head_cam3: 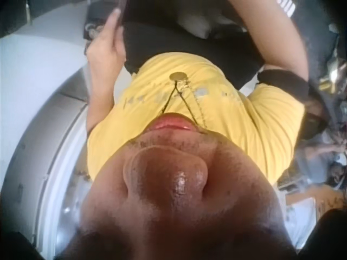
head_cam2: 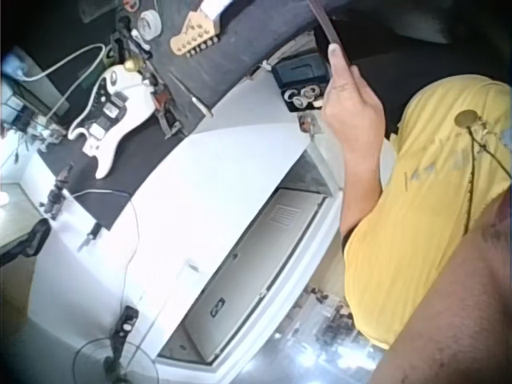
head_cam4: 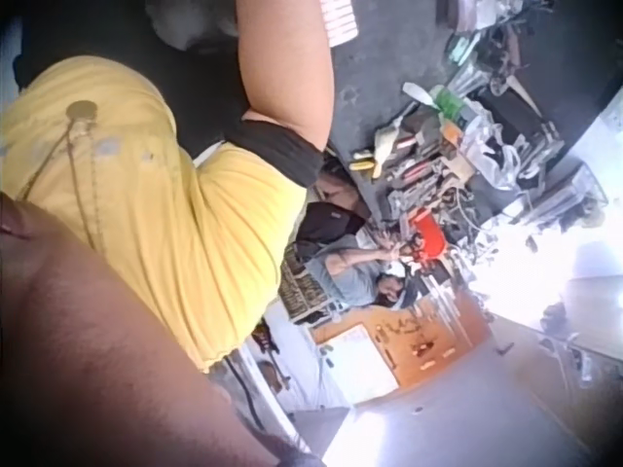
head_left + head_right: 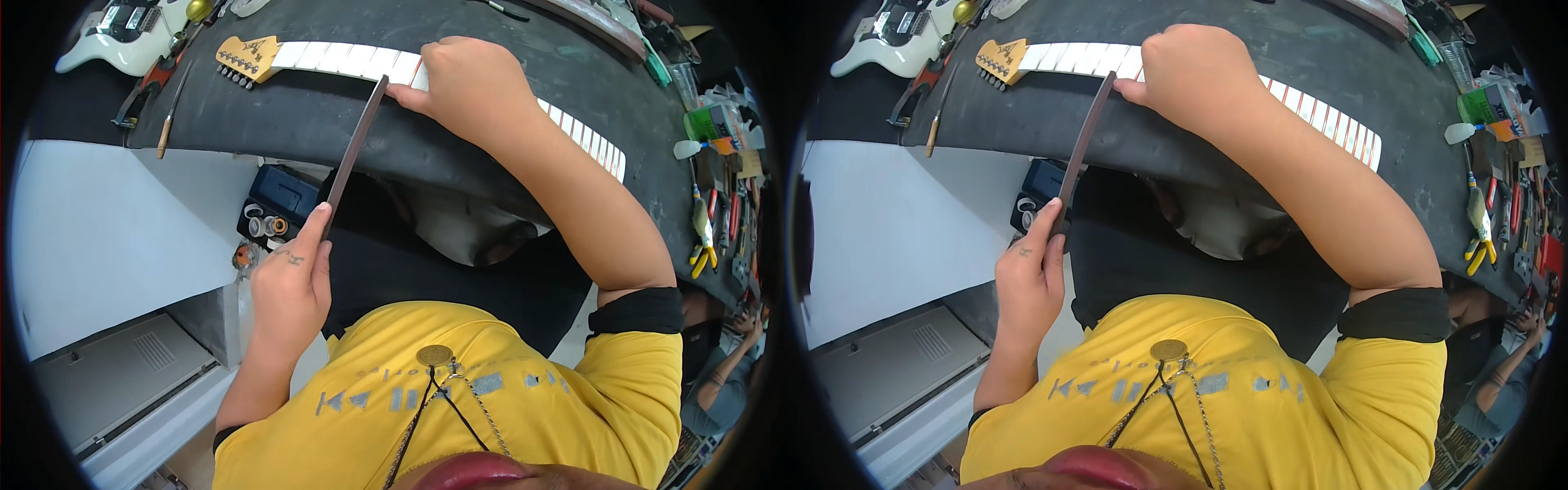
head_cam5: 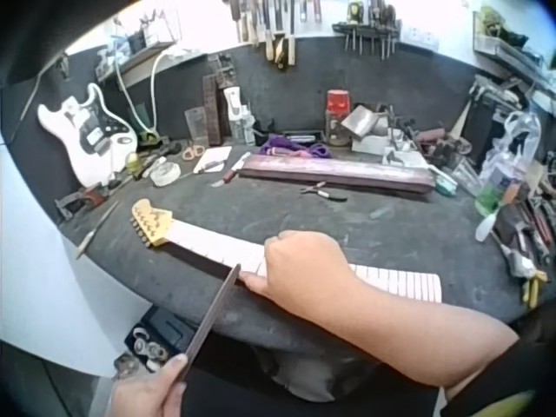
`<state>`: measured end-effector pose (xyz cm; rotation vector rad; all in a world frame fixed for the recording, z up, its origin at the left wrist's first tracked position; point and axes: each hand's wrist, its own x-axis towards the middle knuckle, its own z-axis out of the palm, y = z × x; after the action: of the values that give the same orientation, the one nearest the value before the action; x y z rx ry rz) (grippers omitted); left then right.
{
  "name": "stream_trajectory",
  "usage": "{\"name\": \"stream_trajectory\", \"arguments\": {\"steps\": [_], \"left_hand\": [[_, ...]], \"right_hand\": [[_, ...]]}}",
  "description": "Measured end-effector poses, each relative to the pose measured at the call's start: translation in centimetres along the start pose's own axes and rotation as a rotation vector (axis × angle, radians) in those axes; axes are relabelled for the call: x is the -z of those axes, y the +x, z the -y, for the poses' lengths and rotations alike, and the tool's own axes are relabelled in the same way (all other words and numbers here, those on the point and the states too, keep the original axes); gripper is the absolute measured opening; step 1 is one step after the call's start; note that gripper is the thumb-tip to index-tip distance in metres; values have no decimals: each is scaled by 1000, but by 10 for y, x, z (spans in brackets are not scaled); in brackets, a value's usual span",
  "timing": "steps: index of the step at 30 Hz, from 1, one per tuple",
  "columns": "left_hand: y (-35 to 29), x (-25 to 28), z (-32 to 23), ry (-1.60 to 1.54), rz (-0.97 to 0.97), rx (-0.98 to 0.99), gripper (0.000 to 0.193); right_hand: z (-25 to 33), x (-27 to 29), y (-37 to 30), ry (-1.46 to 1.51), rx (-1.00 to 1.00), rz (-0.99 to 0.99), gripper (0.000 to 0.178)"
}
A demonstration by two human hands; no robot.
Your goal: The person files slots in a guitar nut using a nut file. They hold the guitar neck on a workbench with one hand and repeatedly move the file through the slots in the nut.
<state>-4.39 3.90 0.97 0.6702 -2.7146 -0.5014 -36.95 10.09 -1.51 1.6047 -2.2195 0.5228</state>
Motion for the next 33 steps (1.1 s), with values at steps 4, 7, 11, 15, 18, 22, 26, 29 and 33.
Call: {"name": "stream_trajectory", "arguments": {"steps": [4,7,11,15,18,22,26,29,33], "left_hand": [[51,-8,-7,47,-17,-40,49],[131,-23,-21,75,-62,-96,40],[131,-21,-32,74,-21,-40,38],[13,-11,0,19,-49,-57,60],[-4,1,-7,7,14,39,53],[84,-17,-17,94,-22,-25,44],[153,-32,-26,82,-94,-80,38],[99,-24,-29,13,-58,-42,41],[-8,-9,-6,-31,-8,45,52]], "right_hand": [[1,3,1,14,4,22,54],[2,2,3,6,19,-1,55],[-3,6,3,0,-48,144,58],[1,1,1,-14,-35,25,57],[3,1,0,-19,-7,35,55],[1,6,4,-2,-18,81,57],[8,14,7,-9,0,75,60],[-4,9,1,-4,-56,143,61],[2,5,2,-6,-57,122,61]]}}
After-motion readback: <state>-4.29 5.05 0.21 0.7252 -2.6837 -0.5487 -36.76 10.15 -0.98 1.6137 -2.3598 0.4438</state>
